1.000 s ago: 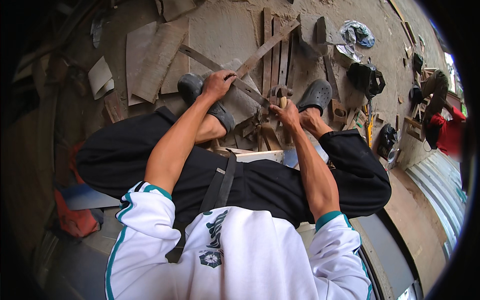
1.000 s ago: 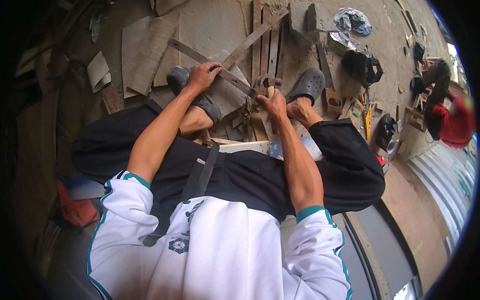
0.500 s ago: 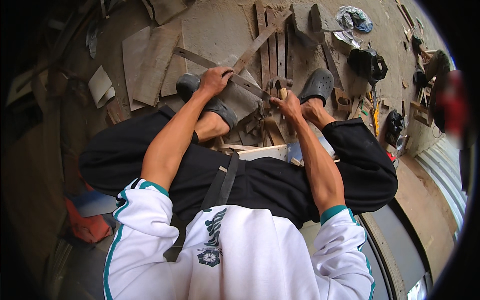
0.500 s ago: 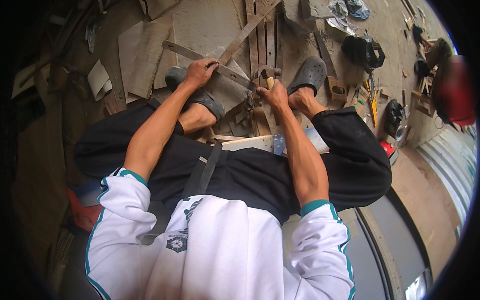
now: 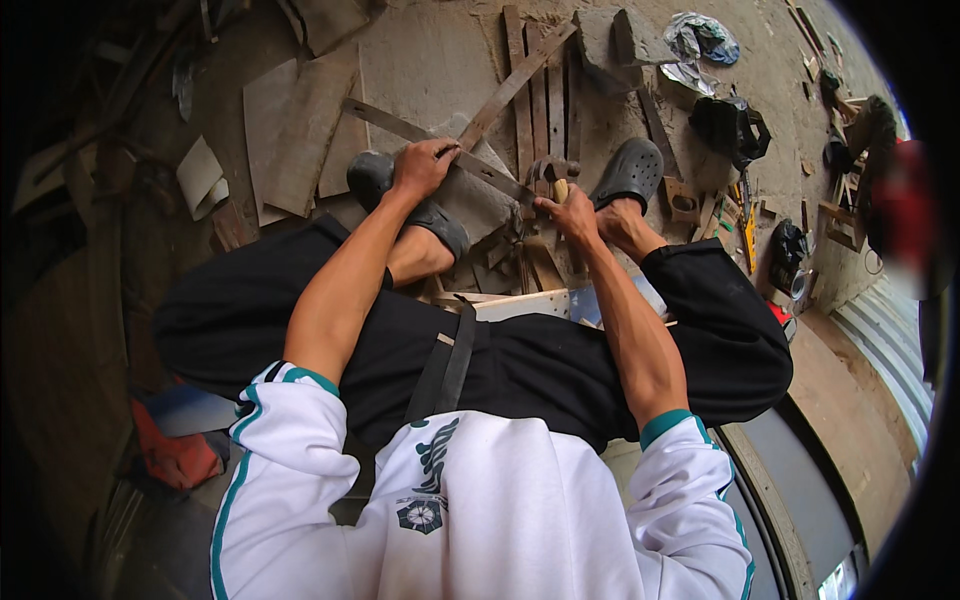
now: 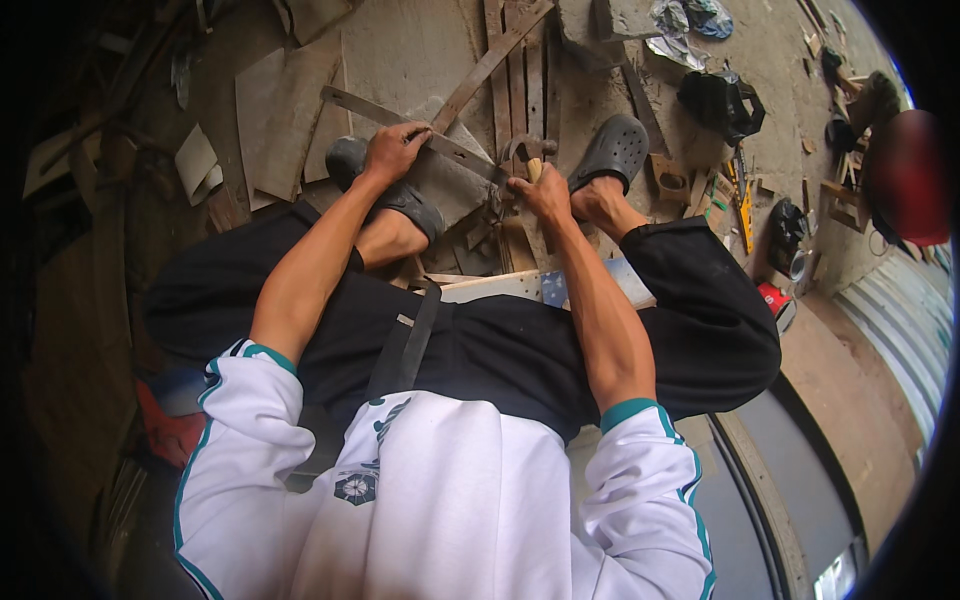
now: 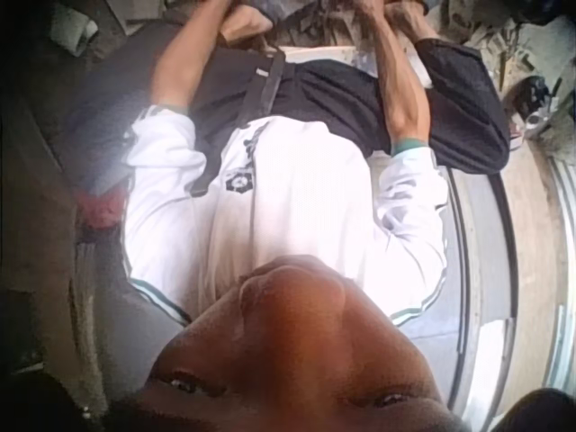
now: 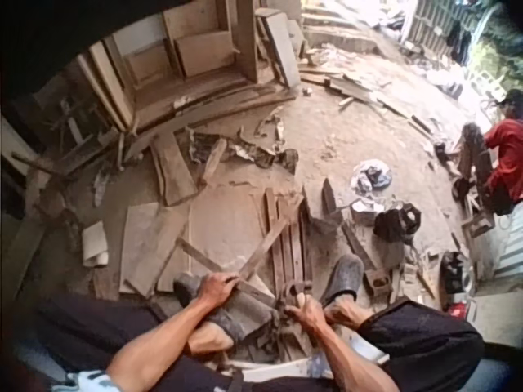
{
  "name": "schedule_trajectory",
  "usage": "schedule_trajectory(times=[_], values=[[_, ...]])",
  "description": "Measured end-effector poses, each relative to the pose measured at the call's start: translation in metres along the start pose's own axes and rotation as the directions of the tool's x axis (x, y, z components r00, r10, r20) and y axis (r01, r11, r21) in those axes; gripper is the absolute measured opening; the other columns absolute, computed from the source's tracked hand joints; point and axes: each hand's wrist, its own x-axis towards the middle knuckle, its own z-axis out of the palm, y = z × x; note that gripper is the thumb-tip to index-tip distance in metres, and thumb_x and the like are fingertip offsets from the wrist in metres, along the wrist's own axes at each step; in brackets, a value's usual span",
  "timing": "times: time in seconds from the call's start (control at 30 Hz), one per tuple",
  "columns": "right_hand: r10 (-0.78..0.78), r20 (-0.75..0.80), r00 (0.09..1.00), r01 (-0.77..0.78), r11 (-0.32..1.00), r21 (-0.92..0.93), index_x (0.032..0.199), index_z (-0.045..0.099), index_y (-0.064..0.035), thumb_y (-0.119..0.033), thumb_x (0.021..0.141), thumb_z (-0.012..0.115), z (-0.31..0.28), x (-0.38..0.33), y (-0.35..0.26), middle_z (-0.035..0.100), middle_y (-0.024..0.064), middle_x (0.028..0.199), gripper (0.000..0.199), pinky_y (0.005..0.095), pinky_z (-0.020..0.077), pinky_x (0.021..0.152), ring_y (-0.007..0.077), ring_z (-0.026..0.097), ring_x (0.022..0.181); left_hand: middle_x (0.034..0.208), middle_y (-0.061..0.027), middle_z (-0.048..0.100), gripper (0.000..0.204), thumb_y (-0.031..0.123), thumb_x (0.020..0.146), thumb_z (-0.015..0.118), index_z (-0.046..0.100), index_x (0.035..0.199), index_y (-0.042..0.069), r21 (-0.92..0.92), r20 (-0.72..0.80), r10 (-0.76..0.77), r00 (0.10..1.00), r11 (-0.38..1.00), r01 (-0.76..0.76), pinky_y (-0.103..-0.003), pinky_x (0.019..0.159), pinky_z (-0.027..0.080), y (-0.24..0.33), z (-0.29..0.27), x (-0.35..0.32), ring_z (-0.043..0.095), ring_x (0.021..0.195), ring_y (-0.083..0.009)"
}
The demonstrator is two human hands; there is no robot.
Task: The person sits on the ground and uses a hammer to repeatedly strike a long, thin piece of wood resting on a concrete block. The person adjusts the wood's position several times and continues hammering along its length.
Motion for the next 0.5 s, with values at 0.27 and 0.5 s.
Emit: schedule_trajectory(times=[0.27, 0.5], values=[[0.100, 0.034, 0.994, -0.102, 0.993, 0.058, 0.104, 0.059, 0.0050, -0.043, 0.074, 0.084, -0.011, -0.012, -0.021, 0.068, 0.0255, 0.095, 0.061, 0.0431, 0.0502, 0.078, 0.0367, 0.068, 0.090, 0.101, -0.0105, 0.070, 0.018, 0.024, 0.090, 0.065, 0.072, 0.101, 0.011, -0.025, -0.127, 0.035, 0.991, 0.999, -0.039, -0.041, 0.079, 0.052, -0.004, 0.012, -0.011, 0.065, 0.094, -0.0340], [0.150, 0.079, 0.985, -0.163, 0.970, 0.179, 0.104, 0.059, 0.0044, -0.038, 0.074, 0.085, -0.010, -0.011, -0.016, 0.069, 0.0216, 0.091, 0.058, 0.0393, 0.0521, 0.072, 0.0290, 0.069, 0.080, 0.099, -0.0111, 0.070, 0.016, 0.019, 0.090, 0.065, 0.071, 0.100, 0.009, -0.035, -0.138, 0.049, 0.989, 0.998, -0.055, -0.040, 0.078, 0.051, 0.000, 0.011, -0.012, 0.065, 0.093, -0.0337]])
